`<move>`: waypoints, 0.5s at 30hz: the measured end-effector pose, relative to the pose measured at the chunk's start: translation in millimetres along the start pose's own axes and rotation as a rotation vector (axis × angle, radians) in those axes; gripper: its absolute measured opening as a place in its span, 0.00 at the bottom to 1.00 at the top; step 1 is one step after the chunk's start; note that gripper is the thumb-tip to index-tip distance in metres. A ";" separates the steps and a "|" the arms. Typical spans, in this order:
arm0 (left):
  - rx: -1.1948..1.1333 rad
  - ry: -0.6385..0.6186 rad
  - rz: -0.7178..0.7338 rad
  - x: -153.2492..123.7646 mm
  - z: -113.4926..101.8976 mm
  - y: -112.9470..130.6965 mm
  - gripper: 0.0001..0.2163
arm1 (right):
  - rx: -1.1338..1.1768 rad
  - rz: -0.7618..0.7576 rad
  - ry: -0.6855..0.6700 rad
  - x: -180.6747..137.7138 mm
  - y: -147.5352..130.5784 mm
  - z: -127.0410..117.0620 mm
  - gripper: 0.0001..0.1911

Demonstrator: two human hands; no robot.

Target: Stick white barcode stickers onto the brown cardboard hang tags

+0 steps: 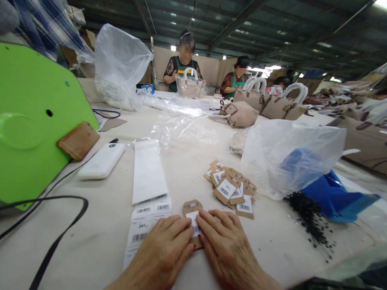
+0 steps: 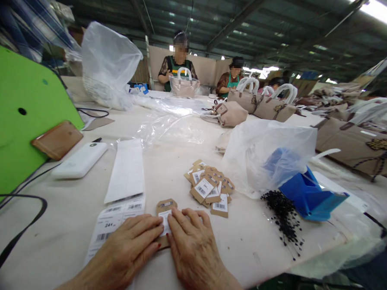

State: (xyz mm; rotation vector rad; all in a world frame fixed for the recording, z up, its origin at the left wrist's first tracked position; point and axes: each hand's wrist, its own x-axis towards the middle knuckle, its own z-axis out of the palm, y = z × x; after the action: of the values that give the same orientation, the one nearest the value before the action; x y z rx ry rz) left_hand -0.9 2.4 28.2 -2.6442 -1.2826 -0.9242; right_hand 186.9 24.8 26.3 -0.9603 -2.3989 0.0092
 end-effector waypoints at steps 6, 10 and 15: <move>0.044 0.004 -0.026 0.9 1.1 0.4 0.11 | -0.026 0.011 -0.038 5.6 -0.4 1.7 0.19; 0.027 -0.008 -0.032 0.4 2.7 -0.1 0.09 | 0.078 -0.033 -0.126 7.6 -0.7 -6.8 0.18; 0.045 0.011 -0.051 -3.1 5.3 -0.6 0.08 | 0.306 0.105 -0.094 8.0 4.8 -17.3 0.09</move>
State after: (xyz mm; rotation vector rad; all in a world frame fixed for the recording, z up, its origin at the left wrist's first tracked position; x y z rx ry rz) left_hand -0.2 2.2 22.1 -2.5806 -1.3579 -0.9041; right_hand 193.7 30.1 43.9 -0.9543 -2.3376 0.4558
